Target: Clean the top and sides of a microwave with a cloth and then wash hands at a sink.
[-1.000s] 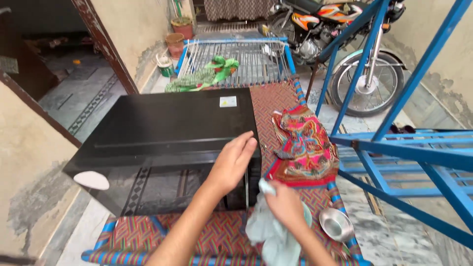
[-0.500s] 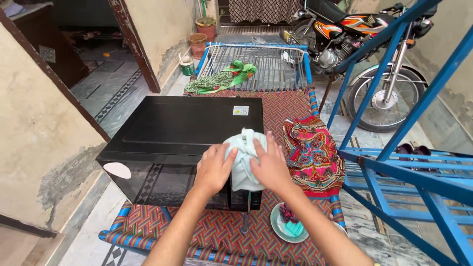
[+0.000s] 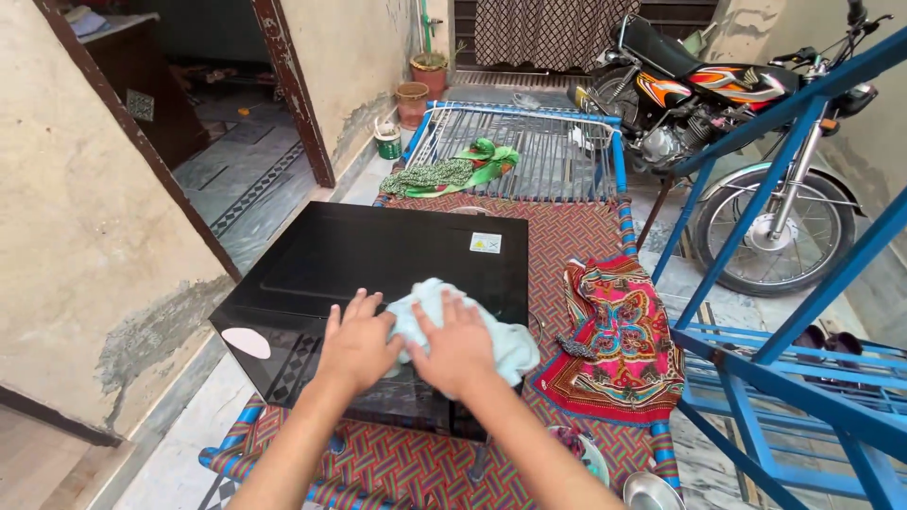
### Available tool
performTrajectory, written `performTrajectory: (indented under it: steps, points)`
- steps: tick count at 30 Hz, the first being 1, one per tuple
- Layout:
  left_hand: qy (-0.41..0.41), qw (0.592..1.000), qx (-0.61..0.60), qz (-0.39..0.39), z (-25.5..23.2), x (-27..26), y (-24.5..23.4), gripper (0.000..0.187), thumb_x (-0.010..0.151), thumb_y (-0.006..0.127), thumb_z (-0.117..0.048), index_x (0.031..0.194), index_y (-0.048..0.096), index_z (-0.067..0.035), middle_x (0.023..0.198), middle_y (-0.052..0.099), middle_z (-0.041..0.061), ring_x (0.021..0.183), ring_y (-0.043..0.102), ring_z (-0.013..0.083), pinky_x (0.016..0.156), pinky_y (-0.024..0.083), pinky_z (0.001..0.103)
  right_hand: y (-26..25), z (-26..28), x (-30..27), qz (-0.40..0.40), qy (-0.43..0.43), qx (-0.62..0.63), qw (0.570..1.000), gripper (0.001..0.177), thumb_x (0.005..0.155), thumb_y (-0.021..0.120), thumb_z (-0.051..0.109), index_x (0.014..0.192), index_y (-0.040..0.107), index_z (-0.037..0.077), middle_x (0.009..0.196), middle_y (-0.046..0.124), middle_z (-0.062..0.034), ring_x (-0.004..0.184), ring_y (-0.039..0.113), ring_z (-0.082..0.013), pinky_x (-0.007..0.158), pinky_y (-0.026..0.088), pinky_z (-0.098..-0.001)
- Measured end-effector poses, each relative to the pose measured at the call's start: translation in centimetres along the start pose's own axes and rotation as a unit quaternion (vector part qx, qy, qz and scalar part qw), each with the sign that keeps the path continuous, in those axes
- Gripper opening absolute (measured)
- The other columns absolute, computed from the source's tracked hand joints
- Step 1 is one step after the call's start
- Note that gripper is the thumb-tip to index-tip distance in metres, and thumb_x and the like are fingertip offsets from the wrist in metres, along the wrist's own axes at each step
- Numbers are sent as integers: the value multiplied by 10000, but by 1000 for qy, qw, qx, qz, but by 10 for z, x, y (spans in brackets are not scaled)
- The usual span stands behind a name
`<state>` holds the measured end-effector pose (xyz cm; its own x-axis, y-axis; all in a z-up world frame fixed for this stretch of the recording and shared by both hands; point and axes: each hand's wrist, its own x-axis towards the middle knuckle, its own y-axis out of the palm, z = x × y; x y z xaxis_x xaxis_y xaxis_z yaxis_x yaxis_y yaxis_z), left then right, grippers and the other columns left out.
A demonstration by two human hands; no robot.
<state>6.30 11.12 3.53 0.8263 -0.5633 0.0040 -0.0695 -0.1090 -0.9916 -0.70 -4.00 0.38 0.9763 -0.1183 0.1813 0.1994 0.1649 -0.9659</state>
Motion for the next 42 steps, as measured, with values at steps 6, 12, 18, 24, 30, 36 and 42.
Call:
performTrajectory:
  steps: [6, 12, 18, 24, 30, 36, 42]
  points:
    - [-40, 999, -25, -10, 53, 12, -10, 316, 882, 630, -356, 1142, 734, -210, 1566, 432, 79, 1548, 255, 277, 1238, 193, 569, 36, 34, 32, -37, -100, 32, 994, 562, 925, 570, 352, 1473, 547, 230, 1589, 376, -263, 1422, 425, -426, 1168, 308, -519]
    - [59, 991, -104, -60, 69, 61, -3, 431, 915, 604, -440, 1273, 642, -204, 1409, 557, 98, 1460, 369, 321, 1188, 266, 576, 10, 17, 42, -38, -64, 77, 994, 539, 930, 576, 276, 1468, 547, 267, 1557, 443, -209, 1311, 538, -396, 1103, 409, -496]
    - [150, 978, -139, -32, 42, 89, 10, 547, 940, 585, -484, 1372, 566, -151, 1438, 530, 137, 1438, 369, 354, 1183, 239, 576, 3, -57, 31, -95, 151, -121, 977, 629, 914, 533, 168, 1526, 478, 296, 1566, 381, -267, 1262, 564, -418, 1025, 467, -491]
    - [203, 970, -134, 32, 14, 103, 16, 643, 969, 523, -553, 1483, 483, -169, 1554, 402, 202, 1496, 263, 398, 1212, 174, 560, -7, -60, 9, -34, 244, -103, 964, 574, 889, 538, 268, 1457, 525, 346, 1631, 310, -178, 1391, 424, -448, 1128, 385, -457]
    - [218, 956, -191, 41, 0, 134, 39, 722, 1012, 394, -603, 1554, 379, -127, 1591, 343, 238, 1519, 237, 389, 1219, 151, 545, -9, -60, 33, -51, 239, -104, 964, 582, 909, 522, 428, 1471, 515, 277, 1591, 345, -198, 1409, 394, -450, 1142, 346, -471]
    - [222, 954, -200, 12, -14, 162, 46, 747, 1020, 363, -604, 1568, 345, -98, 1582, 358, 252, 1510, 266, 382, 1229, 150, 532, 1, -82, 85, -36, 237, -103, 965, 588, 926, 504, 444, 1490, 496, 279, 1585, 354, -202, 1422, 375, -442, 1158, 312, -481]
    - [183, 961, -205, -8, -14, 177, 50, 752, 1006, 382, -598, 1580, 319, -115, 1566, 372, 251, 1501, 272, 385, 1227, 145, 530, 20, -120, 129, -20, 221, -105, 969, 597, 935, 485, 471, 1503, 482, 286, 1600, 343, -201, 1444, 354, -433, 1175, 294, -486]
